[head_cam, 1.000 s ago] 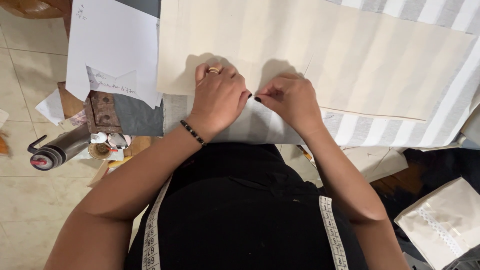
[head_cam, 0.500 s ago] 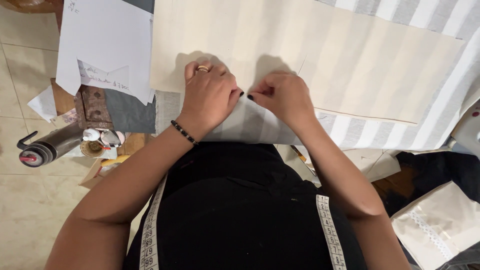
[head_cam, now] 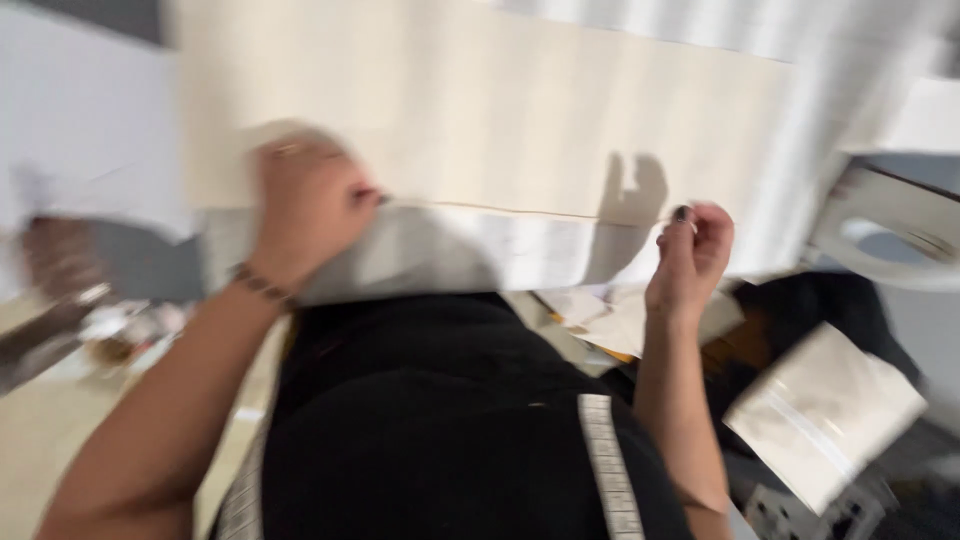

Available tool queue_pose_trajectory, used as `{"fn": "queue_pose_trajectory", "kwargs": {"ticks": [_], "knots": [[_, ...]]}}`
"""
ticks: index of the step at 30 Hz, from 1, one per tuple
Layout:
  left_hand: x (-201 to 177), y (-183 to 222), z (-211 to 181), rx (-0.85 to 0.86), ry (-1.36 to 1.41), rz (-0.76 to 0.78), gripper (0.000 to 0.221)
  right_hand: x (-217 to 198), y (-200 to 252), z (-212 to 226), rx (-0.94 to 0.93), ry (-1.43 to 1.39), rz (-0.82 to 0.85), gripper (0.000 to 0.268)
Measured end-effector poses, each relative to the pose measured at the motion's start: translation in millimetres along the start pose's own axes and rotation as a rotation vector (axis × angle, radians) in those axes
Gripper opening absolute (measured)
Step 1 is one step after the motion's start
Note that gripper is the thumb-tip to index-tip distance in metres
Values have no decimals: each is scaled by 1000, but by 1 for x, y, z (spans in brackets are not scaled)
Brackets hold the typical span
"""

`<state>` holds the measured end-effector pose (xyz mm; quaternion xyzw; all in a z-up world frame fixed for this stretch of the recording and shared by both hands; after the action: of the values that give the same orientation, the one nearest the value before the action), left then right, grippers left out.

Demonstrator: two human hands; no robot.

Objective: Plugging in an iron and pressing folded edges of a fabric strip to create a crease.

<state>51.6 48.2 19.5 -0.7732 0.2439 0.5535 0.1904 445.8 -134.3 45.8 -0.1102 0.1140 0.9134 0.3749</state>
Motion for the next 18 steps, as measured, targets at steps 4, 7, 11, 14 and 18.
{"fn": "queue_pose_trajectory", "kwargs": {"ticks": [4,7,11,14,18], "knots": [[5,2,-3,-93,-94,226,21,-180,-21,-65,125,-470,-659,45],[3,3,-12,-150,-208,301,27,-259,-47,-52,64,-200,-769,54],[3,-5,-20,-220,-277,401,39,-318,-97,-67,-31,-123,-561,38],[2,-3,-16,-228,-319,325,19,-334,-132,-79,-371,-15,-459,27],[12,4,-6,-223,-198,240,20,-338,-118,-51,-524,83,-325,19]]}}
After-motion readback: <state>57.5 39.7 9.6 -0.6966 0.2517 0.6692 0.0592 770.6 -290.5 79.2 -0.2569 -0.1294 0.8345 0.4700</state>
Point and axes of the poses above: each hand's wrist, its own y-axis away from the middle knuckle, its own x-axis out of the palm, z = x × y, the point moved 4 cm from there along -y, towards the middle knuckle, and after that the axes turned 7 degrees about -y, right-handed, at the moved point
